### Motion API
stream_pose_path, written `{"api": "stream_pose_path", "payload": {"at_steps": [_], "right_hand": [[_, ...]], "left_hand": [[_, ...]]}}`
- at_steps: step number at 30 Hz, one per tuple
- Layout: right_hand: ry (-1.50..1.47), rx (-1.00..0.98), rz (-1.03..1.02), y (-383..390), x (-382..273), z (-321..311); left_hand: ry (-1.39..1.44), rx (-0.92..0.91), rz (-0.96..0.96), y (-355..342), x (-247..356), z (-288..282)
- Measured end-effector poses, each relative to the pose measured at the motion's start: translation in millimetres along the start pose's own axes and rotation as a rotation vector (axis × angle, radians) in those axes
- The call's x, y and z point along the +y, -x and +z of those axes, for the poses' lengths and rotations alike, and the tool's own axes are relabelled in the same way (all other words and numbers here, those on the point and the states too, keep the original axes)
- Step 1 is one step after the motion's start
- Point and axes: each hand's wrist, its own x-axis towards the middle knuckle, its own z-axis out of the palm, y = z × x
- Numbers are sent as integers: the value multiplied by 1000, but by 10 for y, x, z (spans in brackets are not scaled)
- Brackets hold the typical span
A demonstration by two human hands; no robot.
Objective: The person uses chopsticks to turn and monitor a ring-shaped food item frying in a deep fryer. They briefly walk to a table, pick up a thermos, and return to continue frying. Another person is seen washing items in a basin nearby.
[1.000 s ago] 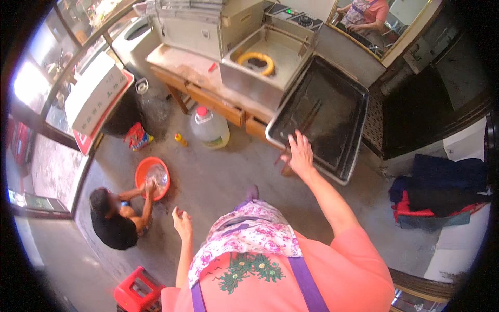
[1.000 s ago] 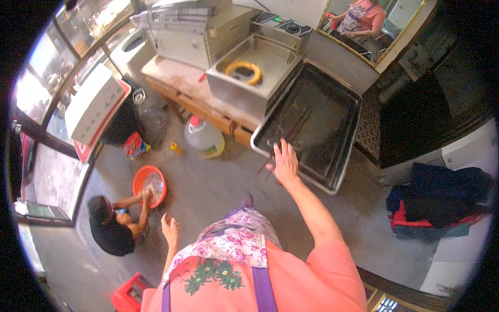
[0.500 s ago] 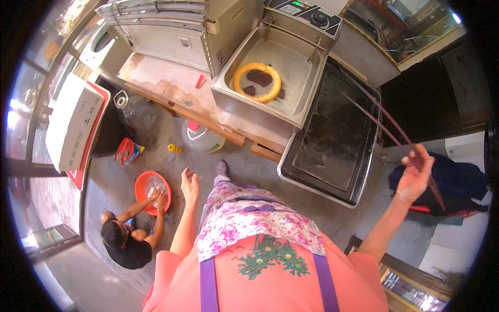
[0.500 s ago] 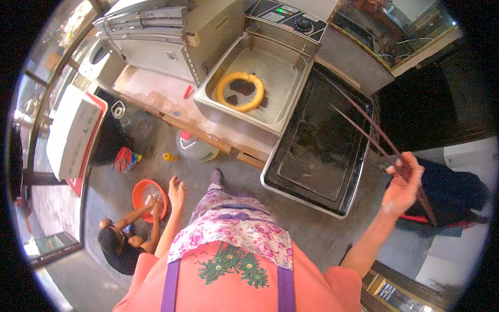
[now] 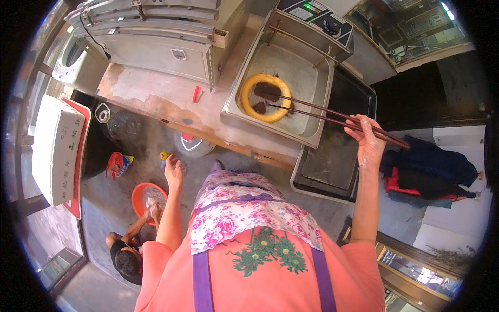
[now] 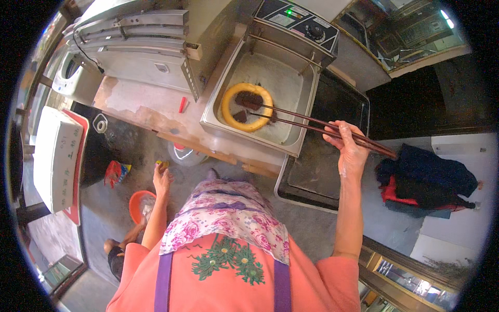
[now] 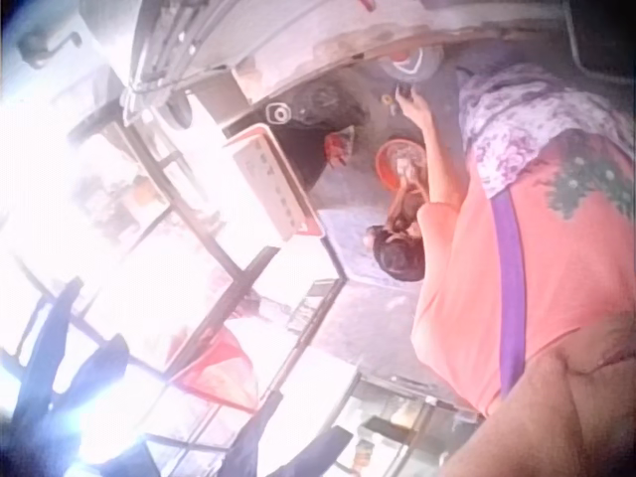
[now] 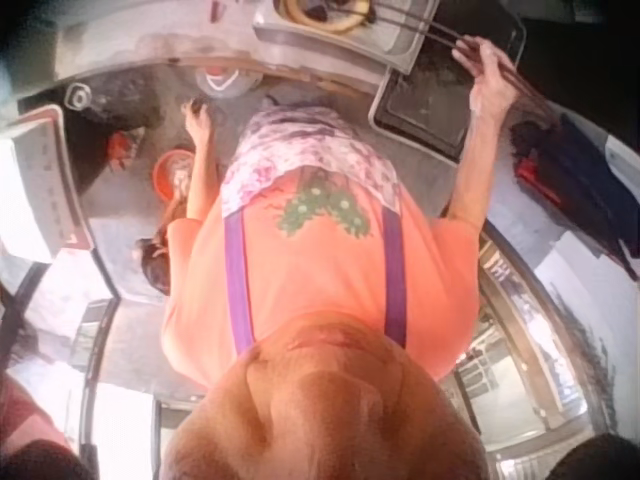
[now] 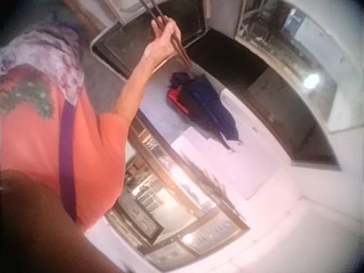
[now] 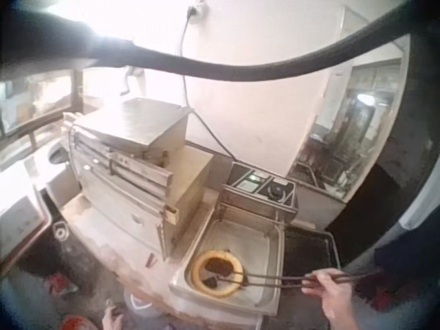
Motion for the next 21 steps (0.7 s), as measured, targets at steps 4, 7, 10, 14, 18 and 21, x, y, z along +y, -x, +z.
{"api": "stream_pose_path", "payload": {"at_steps": [4, 7, 10, 14, 18, 21], "right_hand": [[-21, 32, 73, -234, 252, 114], [-74, 29, 106, -387, 451, 158], [-135, 18, 141, -458, 597, 151], [-214, 33, 224, -512, 809, -21], [-381, 113, 355, -515, 1008, -247], [-527, 171, 434, -510, 1122, -414]], "left_hand": [[-75, 52, -39, 182, -106, -84], [-1, 83, -97, 318, -284, -47], [50, 110, -105, 502, -342, 8], [22, 160, -120, 660, -436, 40], [-17, 178, -149, 835, -339, 84], [-31, 177, -162, 901, -321, 78]]}}
